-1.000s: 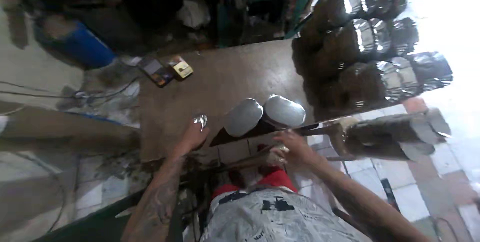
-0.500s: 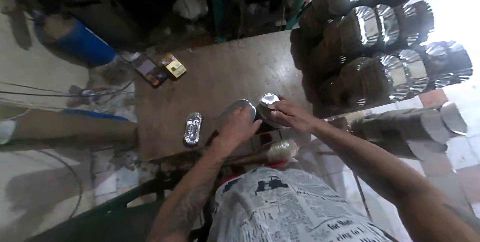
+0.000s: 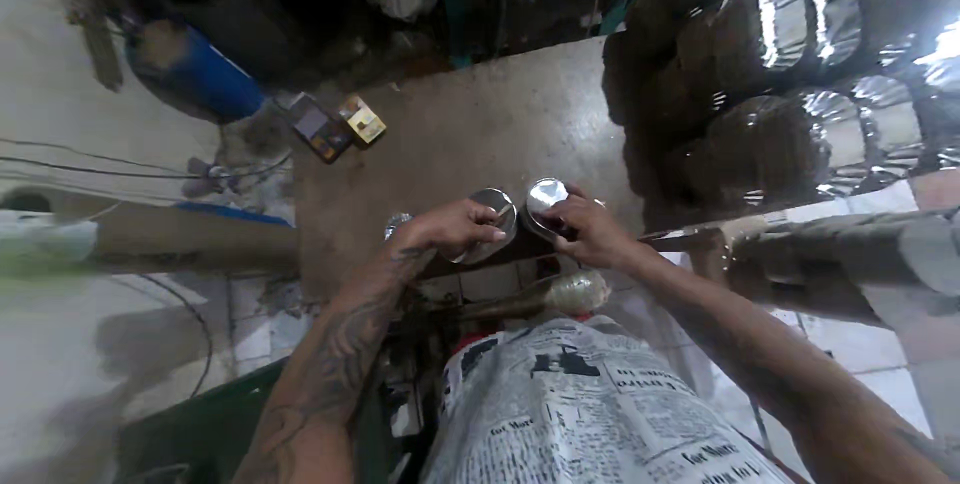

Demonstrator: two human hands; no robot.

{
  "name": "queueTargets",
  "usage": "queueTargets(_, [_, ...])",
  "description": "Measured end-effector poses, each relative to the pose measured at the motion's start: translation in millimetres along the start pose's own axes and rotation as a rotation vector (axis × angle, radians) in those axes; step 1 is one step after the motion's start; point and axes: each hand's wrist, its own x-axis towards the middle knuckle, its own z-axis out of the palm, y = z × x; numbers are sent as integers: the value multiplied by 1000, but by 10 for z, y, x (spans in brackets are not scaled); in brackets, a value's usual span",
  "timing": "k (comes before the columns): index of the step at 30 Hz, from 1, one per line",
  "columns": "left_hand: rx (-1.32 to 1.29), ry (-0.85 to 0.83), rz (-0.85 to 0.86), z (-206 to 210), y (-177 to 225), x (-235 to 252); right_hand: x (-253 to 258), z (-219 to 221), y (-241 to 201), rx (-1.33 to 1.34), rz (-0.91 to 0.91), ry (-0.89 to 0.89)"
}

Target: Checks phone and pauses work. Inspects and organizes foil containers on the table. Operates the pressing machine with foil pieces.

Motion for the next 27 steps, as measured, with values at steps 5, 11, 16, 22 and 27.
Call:
queueTargets(5, [109, 187, -25, 162, 73, 4, 25, 64, -94, -220, 12, 34])
queueTargets(11, [-253, 745, 354, 887, 324, -879, -215, -36, -1096, 184, 127, 438])
queueTargets(16, [-1263, 782, 116, 1558, -1, -666, -211, 526, -1500, 1163, 691, 264])
queueTargets(22, [-1561, 939, 460, 2008, 48, -399, -389, 416, -1286, 1455, 455, -41])
queueTargets(27, [-489, 280, -185, 1991, -840, 556, -1131, 488, -392, 294, 324, -422])
